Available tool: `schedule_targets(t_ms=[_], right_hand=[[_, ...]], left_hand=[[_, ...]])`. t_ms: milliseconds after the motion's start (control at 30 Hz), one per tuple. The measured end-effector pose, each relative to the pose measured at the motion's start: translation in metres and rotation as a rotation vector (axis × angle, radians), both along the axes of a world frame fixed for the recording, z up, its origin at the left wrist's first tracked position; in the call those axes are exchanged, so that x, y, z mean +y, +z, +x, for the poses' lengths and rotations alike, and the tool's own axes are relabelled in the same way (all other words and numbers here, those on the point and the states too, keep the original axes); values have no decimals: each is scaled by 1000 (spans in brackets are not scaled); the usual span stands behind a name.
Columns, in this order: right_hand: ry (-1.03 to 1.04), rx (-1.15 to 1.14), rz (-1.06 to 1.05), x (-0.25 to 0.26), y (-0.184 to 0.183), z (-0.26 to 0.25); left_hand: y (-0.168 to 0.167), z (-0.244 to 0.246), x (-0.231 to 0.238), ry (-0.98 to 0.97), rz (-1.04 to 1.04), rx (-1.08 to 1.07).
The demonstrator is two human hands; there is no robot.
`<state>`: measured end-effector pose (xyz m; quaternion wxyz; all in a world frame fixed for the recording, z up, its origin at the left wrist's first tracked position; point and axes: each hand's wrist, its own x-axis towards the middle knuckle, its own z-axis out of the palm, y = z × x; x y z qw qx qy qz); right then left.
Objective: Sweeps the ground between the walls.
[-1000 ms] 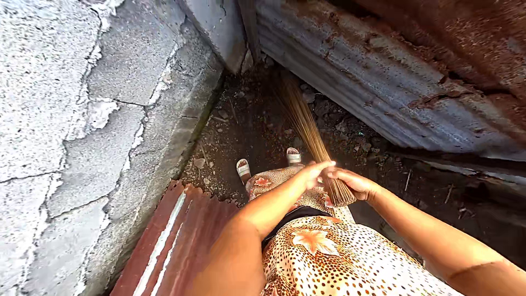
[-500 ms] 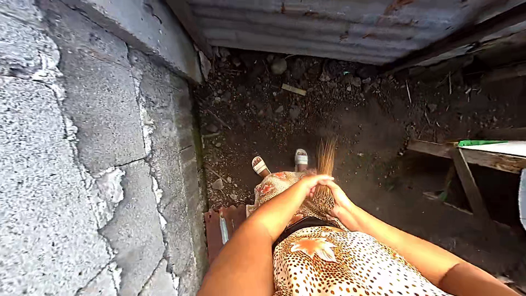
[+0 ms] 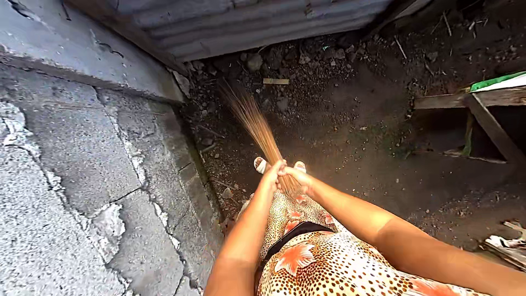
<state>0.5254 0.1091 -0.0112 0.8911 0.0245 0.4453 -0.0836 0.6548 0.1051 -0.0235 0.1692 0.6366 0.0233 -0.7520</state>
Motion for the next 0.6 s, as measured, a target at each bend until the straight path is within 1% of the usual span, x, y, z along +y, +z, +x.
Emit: schedule_targets(t_ms=[100,167,233,300,367,433,500,600], right_hand=[[-79,102,95,59,38,-73],[-191,200,147,82,62,-105],[-330,311,163,93,70,-121],[-422,418,145,91,59,-127],[-447,473,136,74,33,-128],[-393,434,155,56,3,-128],[-323,351,190,26,-25,-125],[-285,305,222,-12,-39,-105]], left_hand=[[21,-67,44,-143,107,203],[34,-104,54,-257,199,312],[37,-134,53,-388,272,348],[24,-154,49,-438,284,351],[-1,-163,36,-429,216,363],[-25,-163,22,-383,197,289],[-37,-153,-6,-296,199,211],[-49,-130,-39,-205,215,201]])
